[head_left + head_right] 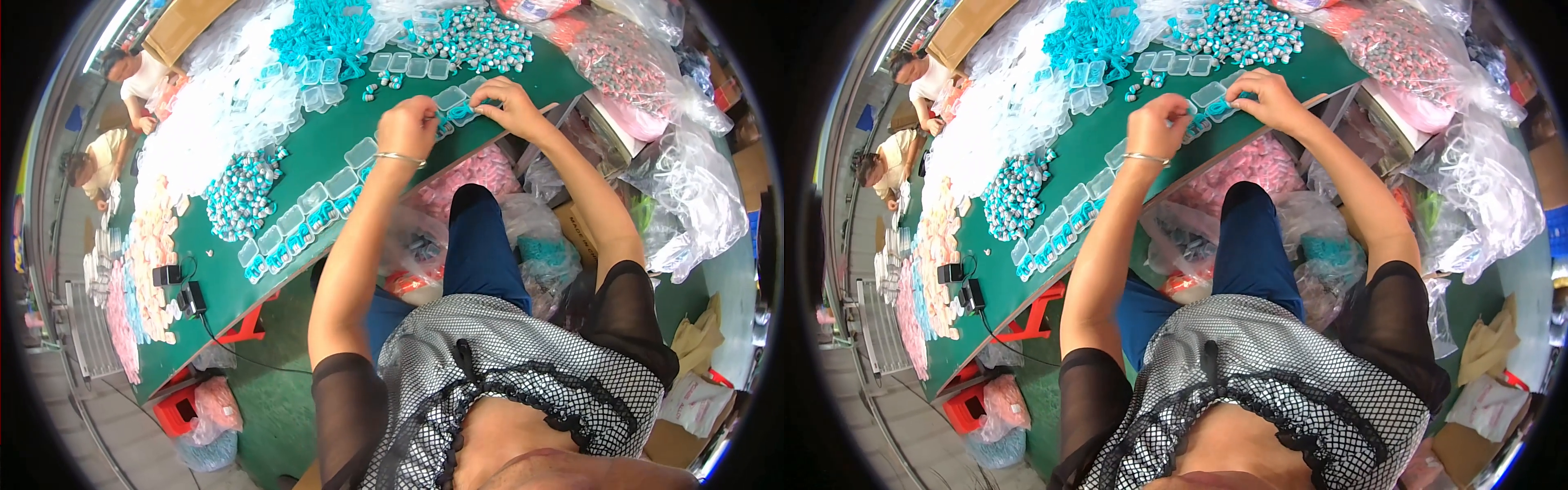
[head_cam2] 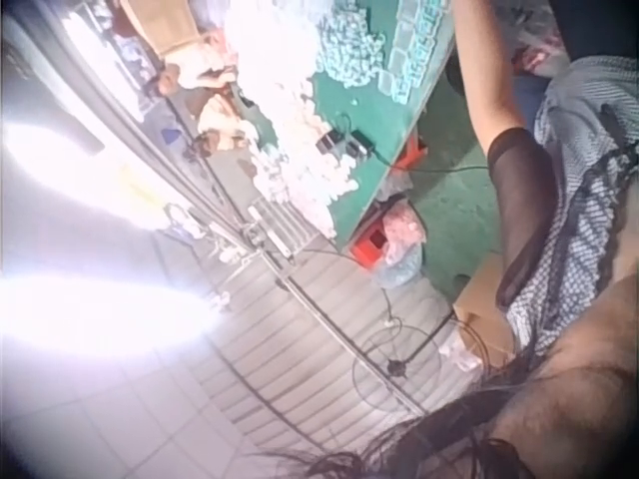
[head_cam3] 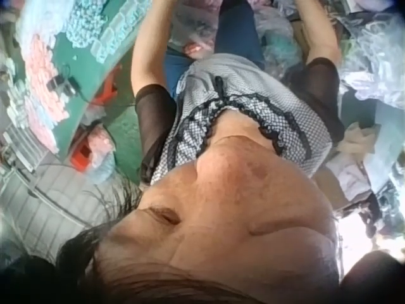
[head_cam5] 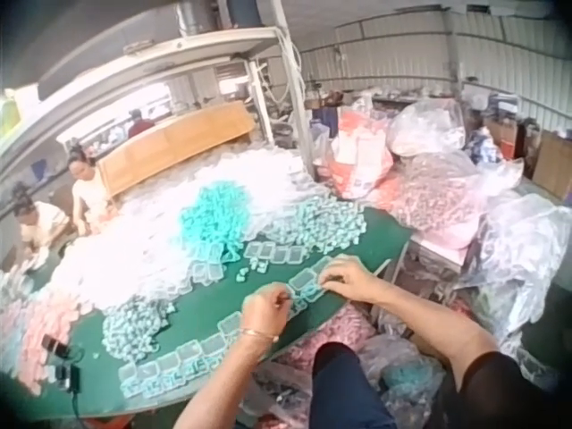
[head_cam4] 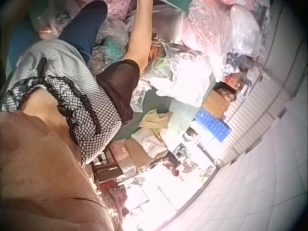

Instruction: Manually picking up small blue beads and placing them into individual plastic storage containers on a workbench.

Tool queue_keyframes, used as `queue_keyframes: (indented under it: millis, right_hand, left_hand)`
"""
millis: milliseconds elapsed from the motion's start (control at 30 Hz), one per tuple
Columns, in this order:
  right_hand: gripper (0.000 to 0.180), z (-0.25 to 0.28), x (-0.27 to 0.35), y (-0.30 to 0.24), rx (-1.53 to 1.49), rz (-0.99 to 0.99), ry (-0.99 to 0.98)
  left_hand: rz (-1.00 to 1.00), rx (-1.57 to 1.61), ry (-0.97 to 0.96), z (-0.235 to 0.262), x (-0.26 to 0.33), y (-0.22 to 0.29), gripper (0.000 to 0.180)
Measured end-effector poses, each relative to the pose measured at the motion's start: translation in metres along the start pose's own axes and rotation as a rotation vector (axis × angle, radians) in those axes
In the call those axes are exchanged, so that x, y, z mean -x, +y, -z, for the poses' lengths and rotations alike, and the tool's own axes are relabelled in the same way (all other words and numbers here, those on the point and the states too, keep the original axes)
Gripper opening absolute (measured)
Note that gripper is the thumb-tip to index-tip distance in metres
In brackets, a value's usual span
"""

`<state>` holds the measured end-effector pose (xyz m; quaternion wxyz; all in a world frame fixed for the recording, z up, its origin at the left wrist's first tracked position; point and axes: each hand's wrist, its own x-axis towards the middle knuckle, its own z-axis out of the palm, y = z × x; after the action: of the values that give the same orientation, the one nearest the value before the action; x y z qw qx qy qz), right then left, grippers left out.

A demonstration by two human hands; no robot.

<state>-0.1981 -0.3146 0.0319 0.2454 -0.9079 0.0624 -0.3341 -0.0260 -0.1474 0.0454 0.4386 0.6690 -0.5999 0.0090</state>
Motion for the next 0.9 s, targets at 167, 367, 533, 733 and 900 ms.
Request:
queue_keyframes:
  millis: [167, 367, 533, 733, 900]
  right_hand:
    - [0.012, -0.004, 0.005, 0.009, 0.089, 0.001, 0.040]
    - [0.010, -0.006, 0.006, 0.003, 0.224, -0.031, 0.005]
    - [0.008, -0.008, 0.007, -0.002, 0.276, -0.023, -0.001]
    - [0.016, -0.006, 0.006, -0.006, 0.305, -0.084, 0.003]
    - [0.019, -0.009, 0.007, -0.007, 0.398, -0.043, -0.007]
  left_hand:
    - [-0.091, -0.097, -0.031, -0.038, -0.018, 0.014, 0.016]
    - [-0.123, -0.229, -0.059, -0.053, -0.018, 0.004, 0.015]
    - [-0.086, -0.313, -0.109, -0.051, -0.020, 0.005, 0.014]
    - [-0.034, -0.377, -0.135, -0.046, -0.019, 0.014, 0.014]
    - [0.014, -0.486, -0.125, -0.042, -0.011, 0.018, 0.026]
